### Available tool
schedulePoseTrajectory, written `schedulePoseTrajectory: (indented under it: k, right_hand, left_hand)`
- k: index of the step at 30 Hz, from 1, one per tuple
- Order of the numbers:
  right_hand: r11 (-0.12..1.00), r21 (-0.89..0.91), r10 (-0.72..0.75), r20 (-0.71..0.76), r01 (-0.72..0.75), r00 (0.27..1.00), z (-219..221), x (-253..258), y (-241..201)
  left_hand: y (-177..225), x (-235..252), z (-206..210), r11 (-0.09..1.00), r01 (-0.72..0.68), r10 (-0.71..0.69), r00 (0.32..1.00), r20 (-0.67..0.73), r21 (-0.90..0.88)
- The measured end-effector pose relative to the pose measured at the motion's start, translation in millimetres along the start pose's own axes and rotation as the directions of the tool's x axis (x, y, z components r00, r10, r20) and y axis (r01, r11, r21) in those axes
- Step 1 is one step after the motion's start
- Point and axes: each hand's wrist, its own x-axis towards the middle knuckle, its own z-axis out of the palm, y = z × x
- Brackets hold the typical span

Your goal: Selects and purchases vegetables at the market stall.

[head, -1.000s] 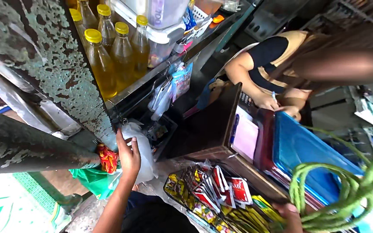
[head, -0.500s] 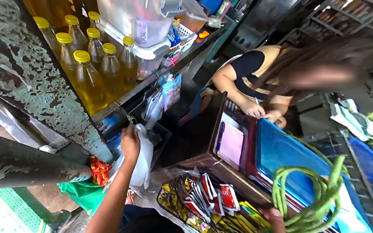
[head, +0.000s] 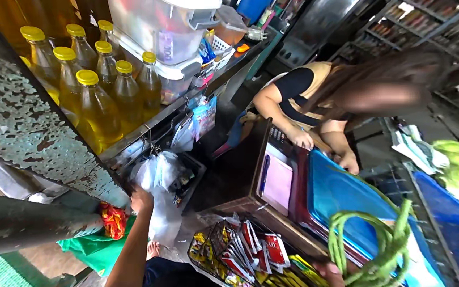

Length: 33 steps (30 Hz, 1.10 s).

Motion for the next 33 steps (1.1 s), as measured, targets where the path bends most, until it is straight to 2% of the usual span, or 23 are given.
schedulePoseTrajectory:
  k: [2, 3, 4, 5, 6, 7, 9, 10, 11, 12, 13, 14, 16, 18, 20, 24, 27, 30, 33]
  right_hand:
    - [1.000, 0.003, -0.006, 0.004, 0.006, 1.000, 0.6, -0.7, -0.5]
    - [1.000, 0.013, -0.011, 0.004, 0.011, 1.000, 0.8, -0.6, -0.2]
    - [1.000, 0.022, -0.011, 0.004, 0.011, 1.000, 1.2, -0.6, -0.4]
    - [1.000, 0.025, -0.009, 0.002, 0.009, 1.000, 1.7, -0.9, -1.0]
    - [1.000, 0.020, -0.002, 0.000, 0.002, 1.000, 2.2, -1.7, -2.4]
    - [1.000, 0.008, 0.009, 0.000, -0.009, 1.000, 2.4, -2.5, -4.2]
    - [1.000, -0.006, 0.011, 0.009, -0.011, 1.000, 1.4, -1.7, -4.1]
    - [1.000, -0.001, 0.007, 0.009, -0.007, 1.000, 1.0, -1.3, -3.0]
    - [1.000, 0.003, 0.006, 0.008, -0.006, 1.000, 1.1, -1.2, -2.7]
    - [1.000, 0.003, 0.008, 0.002, -0.008, 1.000, 1.6, -1.6, -3.5]
    - [1.000, -0.003, 0.008, -0.003, -0.008, 1.000, 2.2, -2.4, -5.3]
    - [1.000, -0.011, 0.003, -0.007, -0.003, 1.000, 2.4, -2.9, -6.0]
    - [1.000, -0.018, -0.008, -0.007, 0.007, 1.000, 2.7, -2.6, -4.9]
    - [1.000, -0.011, -0.017, -0.011, 0.017, 1.000, 2.1, -2.9, -1.9]
    - [1.000, -0.016, -0.007, -0.022, 0.007, 1.000, 2.1, -3.4, -3.6]
    - [1.000, 0.002, 0.008, -0.026, -0.008, 1.000, 1.2, -4.3, -4.2]
    - [1.000, 0.006, 0.003, -0.037, -0.003, 0.999, 0.9, -4.9, -2.4]
    - [1.000, 0.002, 0.005, -0.045, -0.004, 0.999, 1.3, -5.1, -1.6]
    - [1.000, 0.008, 0.003, -0.041, -0.003, 0.999, -0.4, -5.2, 0.9]
  left_hand:
    - [-14.0, -2.0, 20.2, 0.981, 0.091, -0.082, 0.995, 0.061, -0.170]
    - [-19.6, -3.6, 29.3, 0.921, 0.178, -0.132, 0.980, 0.152, -0.348]
    - [-24.7, -7.6, 37.2, 0.793, 0.293, -0.166, 0.947, 0.274, -0.534]
    - [-29.2, -14.5, 43.3, 0.666, 0.416, -0.177, 0.894, 0.412, -0.619]
    - [-34.6, -23.1, 46.6, 0.586, 0.521, -0.138, 0.819, 0.557, -0.621]
    - [-38.1, -34.7, 46.6, 0.571, 0.565, -0.081, 0.760, 0.644, -0.595]
    - [-36.4, -58.2, 40.2, 0.697, 0.472, 0.063, 0.710, 0.702, -0.540]
    - [-30.3, -66.8, 35.0, 0.760, 0.350, 0.144, 0.731, 0.667, -0.548]
    - [-21.6, -74.4, 25.9, 0.811, 0.150, 0.244, 0.793, 0.559, -0.566]
    - [-12.7, -80.6, 12.9, 0.822, -0.094, 0.359, 0.851, 0.383, -0.562]
    - [-3.6, -86.6, -3.8, 0.786, -0.293, 0.452, 0.873, 0.183, -0.544]
    - [5.7, -89.6, -20.0, 0.726, -0.430, 0.510, 0.860, 0.000, -0.536]
    - [23.7, -82.5, -42.7, 0.614, -0.630, 0.548, 0.774, -0.318, -0.476]
    - [37.5, -64.4, -51.8, 0.571, -0.724, 0.549, 0.687, -0.476, -0.388]
    - [46.6, -46.9, -53.1, 0.597, -0.741, 0.567, 0.662, -0.490, -0.309]
    - [51.8, -22.9, -57.0, 0.695, -0.689, 0.587, 0.710, -0.389, -0.207]
    - [43.6, -22.5, -67.3, 0.716, -0.683, 0.611, 0.713, -0.344, -0.142]
    - [35.1, -27.2, -80.7, 0.687, -0.711, 0.662, 0.697, -0.276, -0.149]
    - [28.7, -48.6, -89.7, 0.689, -0.678, 0.680, 0.727, -0.096, -0.257]
